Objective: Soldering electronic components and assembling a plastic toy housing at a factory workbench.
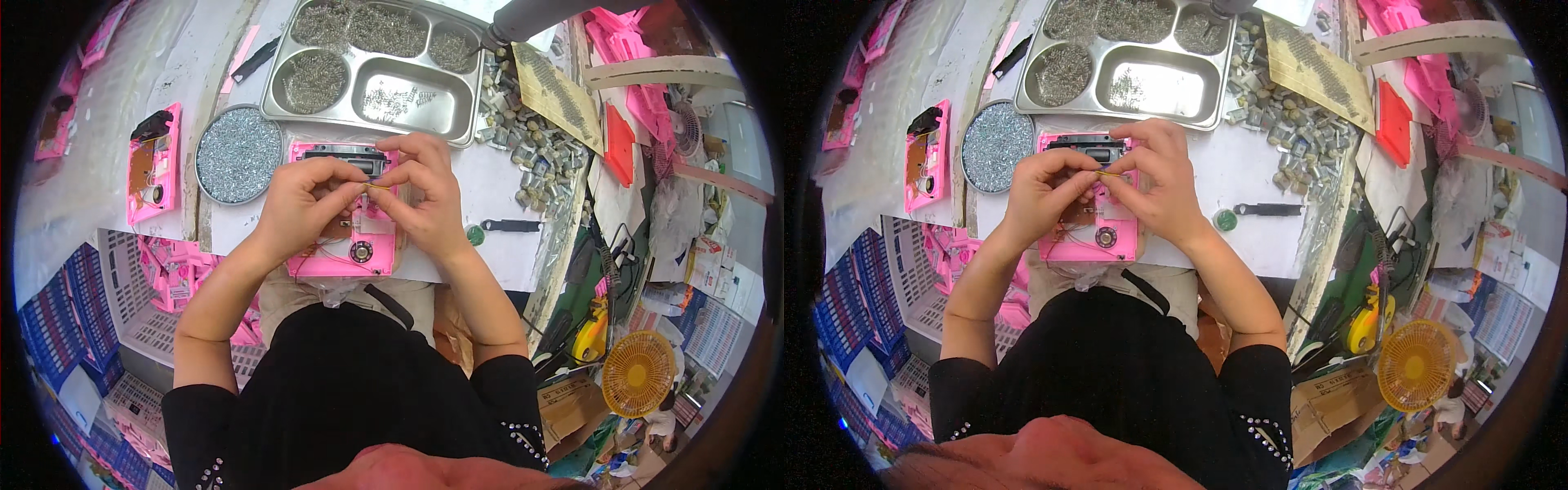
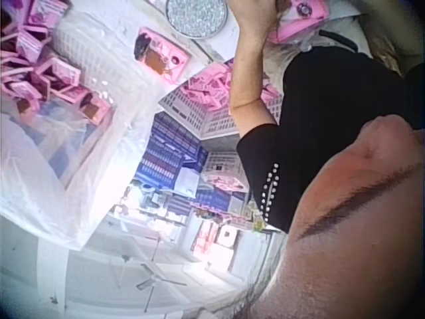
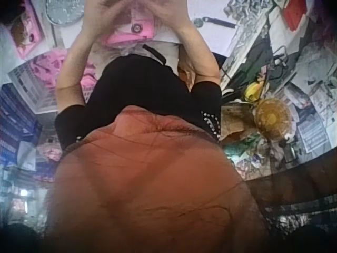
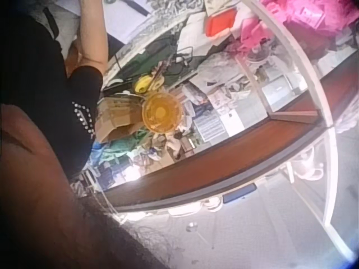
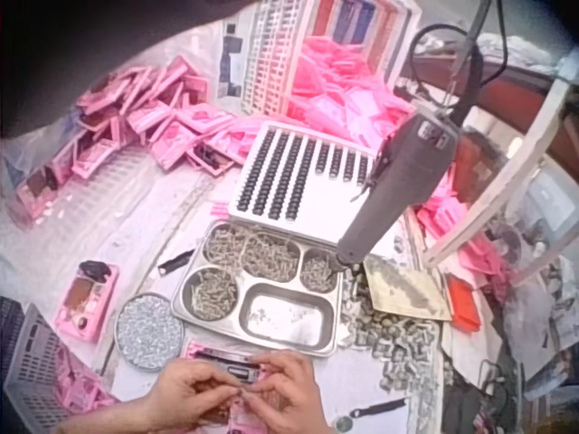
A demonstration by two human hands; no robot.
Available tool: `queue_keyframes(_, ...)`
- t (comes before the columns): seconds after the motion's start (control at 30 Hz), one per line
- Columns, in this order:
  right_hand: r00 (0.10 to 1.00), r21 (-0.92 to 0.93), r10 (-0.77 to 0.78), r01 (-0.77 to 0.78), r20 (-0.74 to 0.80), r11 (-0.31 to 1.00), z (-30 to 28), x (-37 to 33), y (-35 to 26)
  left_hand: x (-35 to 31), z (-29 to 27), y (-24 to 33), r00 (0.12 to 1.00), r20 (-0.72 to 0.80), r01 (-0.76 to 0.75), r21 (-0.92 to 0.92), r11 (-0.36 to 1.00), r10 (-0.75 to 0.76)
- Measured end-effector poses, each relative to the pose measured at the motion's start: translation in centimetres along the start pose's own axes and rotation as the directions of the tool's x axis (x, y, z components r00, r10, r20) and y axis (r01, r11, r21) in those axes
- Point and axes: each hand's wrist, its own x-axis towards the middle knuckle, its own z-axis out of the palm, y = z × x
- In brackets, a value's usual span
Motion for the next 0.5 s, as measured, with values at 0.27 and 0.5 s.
queue_keyframes(0.27,0.97,-0.312,0.039,-0.115,-0.24,0.943,-8.4,-6.9,-3.9,-0.2,-0.6,0.4,0.946,0.055,-0.32,0.294,0.9,0.318)
queue_keyframes(0.5,0.148,0.593,0.628,-0.223,-0.764,0.774,-21.1,-22.7,-4.0,0.0,0.3,0.4,0.861,0.144,-0.501,0.41,0.762,0.489)
